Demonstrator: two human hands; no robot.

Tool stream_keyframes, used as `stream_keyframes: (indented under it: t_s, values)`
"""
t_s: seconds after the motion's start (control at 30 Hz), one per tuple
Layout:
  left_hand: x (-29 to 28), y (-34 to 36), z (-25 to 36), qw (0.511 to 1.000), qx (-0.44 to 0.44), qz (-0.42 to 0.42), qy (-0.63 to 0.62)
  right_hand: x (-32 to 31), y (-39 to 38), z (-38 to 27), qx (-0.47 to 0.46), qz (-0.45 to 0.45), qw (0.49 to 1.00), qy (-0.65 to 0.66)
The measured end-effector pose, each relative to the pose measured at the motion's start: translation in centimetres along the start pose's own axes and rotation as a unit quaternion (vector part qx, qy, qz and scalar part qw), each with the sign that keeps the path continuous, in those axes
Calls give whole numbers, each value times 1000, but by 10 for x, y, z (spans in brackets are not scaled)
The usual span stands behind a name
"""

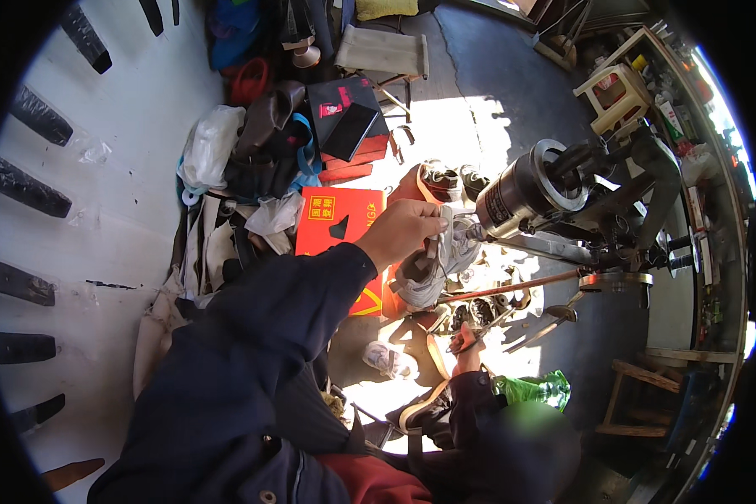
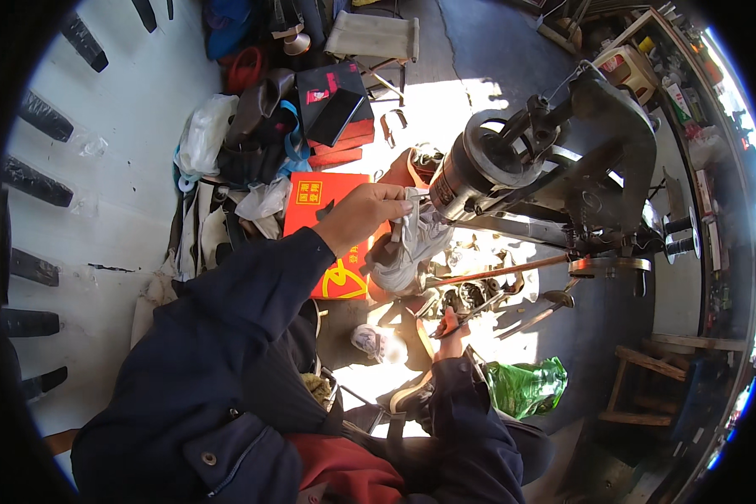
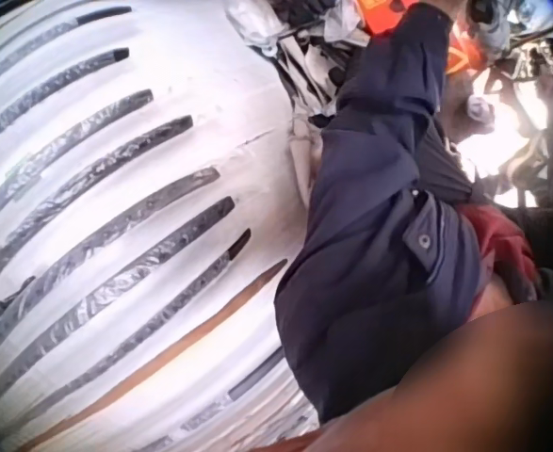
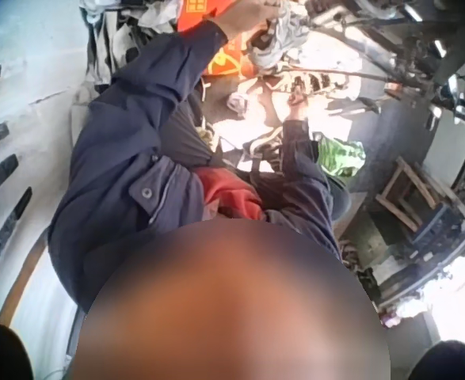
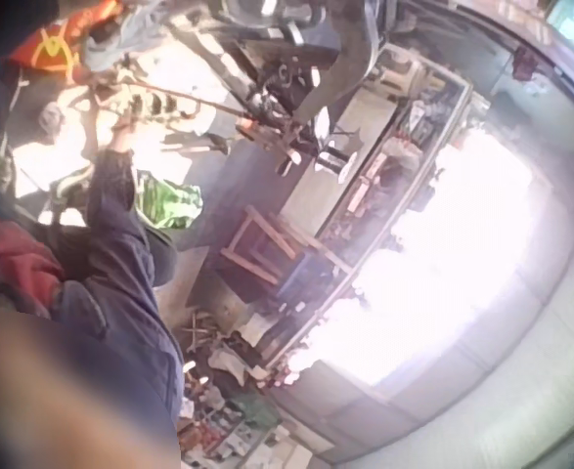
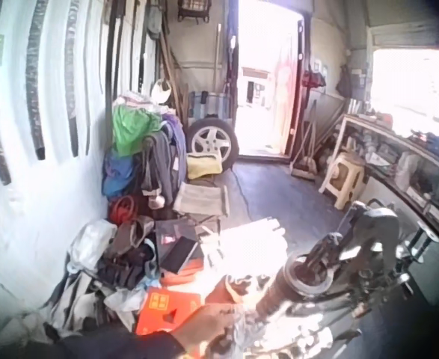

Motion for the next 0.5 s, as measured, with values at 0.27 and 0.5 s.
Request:
stream_keyframes:
  t_s: [0.27, 0.5]
  values:
    - [3, 2, -2, 999, 18, -33, -34, 85, -179, -88, -52, -303, 952, -2]
    - [5, 0, -9, 998, -6, -61, -8, 147, -228, -113, 78, -496, 865, 17]
Point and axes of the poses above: each hand's wrist, its own y-axis towards the middle knuckle, its own x-axis out of the palm, z = x × y, the point moved 9 cm from there along y, towards the middle knuckle, and after that the axes turned 1 degree about z, right-handed, at the moved point
